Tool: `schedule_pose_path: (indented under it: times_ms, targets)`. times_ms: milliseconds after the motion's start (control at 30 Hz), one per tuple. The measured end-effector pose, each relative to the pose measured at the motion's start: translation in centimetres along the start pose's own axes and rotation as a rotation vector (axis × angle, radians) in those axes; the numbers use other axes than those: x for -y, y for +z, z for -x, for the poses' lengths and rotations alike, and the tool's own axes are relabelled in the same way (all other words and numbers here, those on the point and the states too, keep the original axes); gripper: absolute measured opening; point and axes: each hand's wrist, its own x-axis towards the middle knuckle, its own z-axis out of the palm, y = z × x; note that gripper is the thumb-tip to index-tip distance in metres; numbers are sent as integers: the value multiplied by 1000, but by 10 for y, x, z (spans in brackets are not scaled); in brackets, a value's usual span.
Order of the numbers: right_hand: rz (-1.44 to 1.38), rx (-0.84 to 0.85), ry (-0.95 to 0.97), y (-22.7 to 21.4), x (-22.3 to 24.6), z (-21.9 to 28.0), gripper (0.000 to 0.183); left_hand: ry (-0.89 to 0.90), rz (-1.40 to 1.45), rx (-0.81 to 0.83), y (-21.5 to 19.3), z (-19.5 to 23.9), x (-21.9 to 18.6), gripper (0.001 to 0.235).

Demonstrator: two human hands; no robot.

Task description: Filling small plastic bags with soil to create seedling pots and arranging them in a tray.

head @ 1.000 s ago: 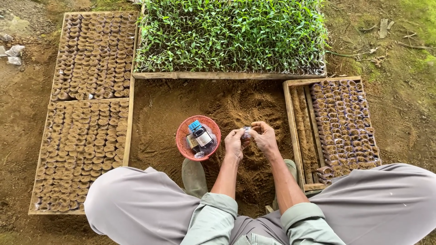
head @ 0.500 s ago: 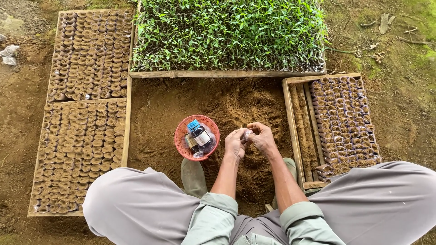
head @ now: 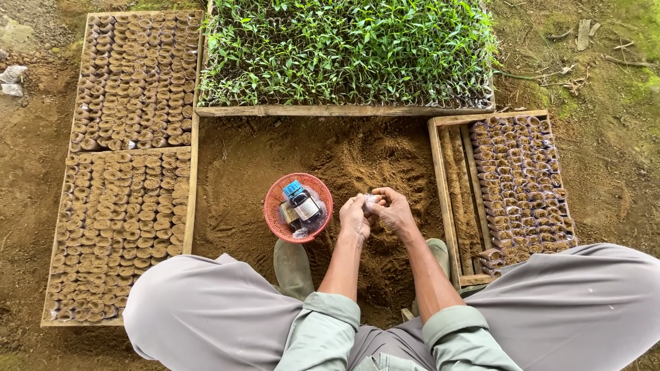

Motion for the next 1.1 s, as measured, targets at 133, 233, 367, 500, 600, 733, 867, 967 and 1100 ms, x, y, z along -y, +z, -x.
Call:
schedule_pose_path:
  times_ms: [133, 233, 367, 500, 600, 733, 867, 967, 1100]
  targets:
    - [-38, 64, -16, 2, 12, 6, 61, 4, 29, -4, 4, 6, -2, 16]
    - [-41, 62, -29, 1, 8, 3, 64, 4, 38, -9, -2, -6, 4, 16]
    - [30, 15, -52, -3, 7, 1, 46, -23, 43, 10, -3, -8, 5, 17]
    - [30, -30, -102, 4, 17, 7, 32, -49, 40, 21, 0, 1, 0, 20]
    - [-115, -38, -131, 6, 14, 5, 17, -16, -2, 49, -5, -13, 7, 16]
    - [-129, -80, -195, 10, 12, 3, 10, -5, 11, 43, -2, -8, 4, 16]
    - [51, -168, -288, 12, 18, 8, 5, -5, 38, 38, -2, -11, 4, 17]
    - [-22, -211, -286, 8, 24, 8, 5, -25, 117, 79, -11, -31, 12, 15]
    - [123, -262, -218, -7, 4, 0, 8, -32, 144, 97, -9, -13, -2, 17]
